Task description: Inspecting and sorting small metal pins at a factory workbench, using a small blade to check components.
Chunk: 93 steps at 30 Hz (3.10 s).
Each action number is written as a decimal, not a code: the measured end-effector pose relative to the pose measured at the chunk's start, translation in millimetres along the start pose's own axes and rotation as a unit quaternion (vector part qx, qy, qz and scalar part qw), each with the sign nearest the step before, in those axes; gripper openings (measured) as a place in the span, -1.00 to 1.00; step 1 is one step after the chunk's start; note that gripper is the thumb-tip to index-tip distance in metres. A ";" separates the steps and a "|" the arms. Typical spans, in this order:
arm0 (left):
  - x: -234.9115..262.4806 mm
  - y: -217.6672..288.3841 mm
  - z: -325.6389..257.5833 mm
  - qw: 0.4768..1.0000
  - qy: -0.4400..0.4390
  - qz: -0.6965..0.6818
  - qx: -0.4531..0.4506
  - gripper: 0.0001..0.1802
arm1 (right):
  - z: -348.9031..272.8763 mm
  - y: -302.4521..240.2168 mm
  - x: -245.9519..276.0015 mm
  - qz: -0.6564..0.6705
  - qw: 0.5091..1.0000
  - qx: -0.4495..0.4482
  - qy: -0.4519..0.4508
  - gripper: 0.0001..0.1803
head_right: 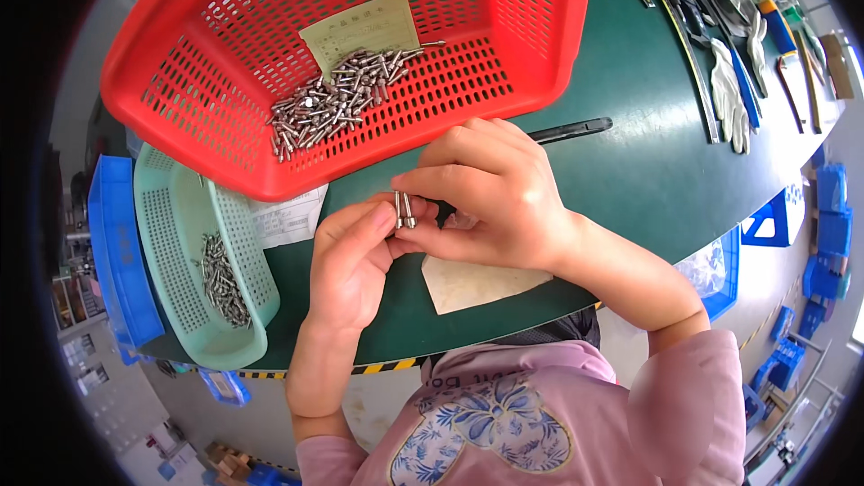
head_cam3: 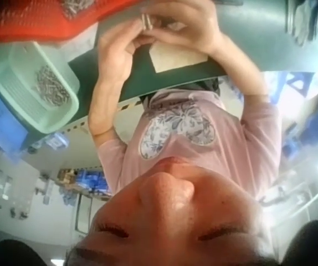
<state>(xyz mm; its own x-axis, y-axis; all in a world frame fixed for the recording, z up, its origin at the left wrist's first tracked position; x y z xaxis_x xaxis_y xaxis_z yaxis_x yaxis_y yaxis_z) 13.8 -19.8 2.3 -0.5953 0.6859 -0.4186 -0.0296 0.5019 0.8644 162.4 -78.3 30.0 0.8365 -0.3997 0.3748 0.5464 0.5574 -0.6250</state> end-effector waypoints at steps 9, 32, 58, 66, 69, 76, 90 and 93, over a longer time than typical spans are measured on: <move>-0.6 0.0 -0.3 0.998 -0.032 -0.057 -0.010 -0.72 | -3.0 1.4 0.2 0.071 0.996 -0.047 0.004 -0.63; -1.4 -0.7 -1.8 0.995 -0.042 -0.084 -0.022 -0.74 | -2.6 0.8 0.2 0.057 0.998 -0.019 -0.005 -0.66; -0.9 0.8 -1.7 0.998 -0.039 -0.045 0.021 -0.59 | 2.0 -6.1 0.7 0.050 0.998 0.001 0.025 -0.62; -3.0 -2.0 -0.8 0.992 -0.062 0.008 -0.107 -0.82 | -2.9 -2.7 -0.2 0.038 0.999 0.032 0.007 -0.64; -3.2 -0.8 -0.4 0.992 -0.062 0.018 -0.112 -0.82 | -3.0 -3.2 -0.3 0.036 0.999 0.033 0.014 -0.65; -5.3 2.3 -1.6 0.990 -0.053 0.016 -0.128 -0.82 | -2.4 -4.4 0.6 0.033 0.999 0.030 0.014 -0.65; -5.9 5.9 -2.0 0.979 -0.025 0.110 -0.171 -0.84 | -2.4 -5.0 0.7 0.024 0.999 0.045 0.012 -0.66; -7.1 7.8 -3.4 0.977 -0.004 0.128 -0.169 -0.84 | -4.6 -4.5 1.9 0.016 0.999 0.042 -0.001 -0.62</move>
<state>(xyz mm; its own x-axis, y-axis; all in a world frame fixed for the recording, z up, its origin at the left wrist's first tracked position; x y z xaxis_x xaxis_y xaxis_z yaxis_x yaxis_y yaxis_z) 15.0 -22.5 13.0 -0.6114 0.7710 -0.1782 -0.1446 0.1125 0.9831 161.4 -84.9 30.4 0.8533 -0.3800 0.3571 0.5214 0.6284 -0.5772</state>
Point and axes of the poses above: each hand's wrist, its own z-axis towards the middle knuckle, its own x-axis out of the back of the hand, y = z × x, the point moved 3 cm from there along z, towards the middle knuckle, and after that the axes turned 14 degrees about z, right-handed, at the moved point
